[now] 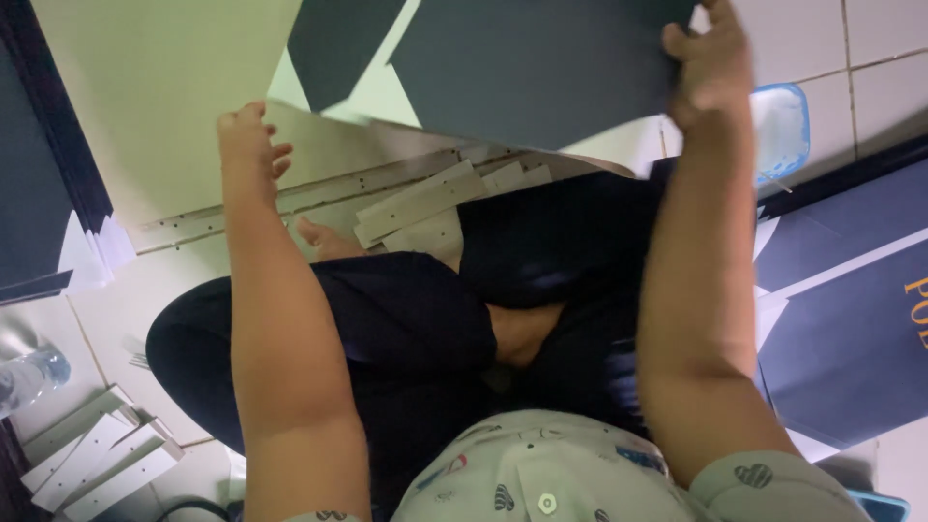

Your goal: Applying glue to small white strips and attaching them to a larger board

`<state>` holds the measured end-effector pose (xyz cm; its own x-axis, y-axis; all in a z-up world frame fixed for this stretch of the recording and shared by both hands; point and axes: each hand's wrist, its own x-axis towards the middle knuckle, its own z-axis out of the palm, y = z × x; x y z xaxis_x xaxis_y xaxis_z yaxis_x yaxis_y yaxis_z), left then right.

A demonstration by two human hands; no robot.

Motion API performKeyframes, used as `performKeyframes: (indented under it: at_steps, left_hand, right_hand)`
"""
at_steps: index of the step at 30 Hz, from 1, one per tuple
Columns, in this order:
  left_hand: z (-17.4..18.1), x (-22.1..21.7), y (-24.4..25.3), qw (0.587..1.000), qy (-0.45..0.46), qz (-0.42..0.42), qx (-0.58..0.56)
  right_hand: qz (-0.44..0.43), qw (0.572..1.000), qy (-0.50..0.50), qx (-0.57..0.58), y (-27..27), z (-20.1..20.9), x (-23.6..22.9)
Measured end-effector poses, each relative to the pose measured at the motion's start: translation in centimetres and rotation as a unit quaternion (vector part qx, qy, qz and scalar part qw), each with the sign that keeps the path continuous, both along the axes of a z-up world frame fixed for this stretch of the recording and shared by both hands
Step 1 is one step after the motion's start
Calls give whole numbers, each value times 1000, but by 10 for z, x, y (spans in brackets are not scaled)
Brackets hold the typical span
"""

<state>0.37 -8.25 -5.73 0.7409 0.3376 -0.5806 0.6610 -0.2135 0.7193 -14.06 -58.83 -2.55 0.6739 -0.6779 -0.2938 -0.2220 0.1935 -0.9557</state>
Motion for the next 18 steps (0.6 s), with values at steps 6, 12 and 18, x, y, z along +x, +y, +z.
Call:
performKeyframes:
  at_steps: [6, 12, 18]
  left_hand:
    - [3, -2, -2, 974, 144, -82, -153]
    - [7, -8, 2, 930, 27, -248, -271]
    - [19, -11, 14, 897, -99, -293, -317]
  right_hand:
    - [188, 982, -3, 7, -16, 46, -41]
    - [211, 965, -110, 110, -21, 12, -60]
    - [202, 967, -137, 76, -19, 5, -49]
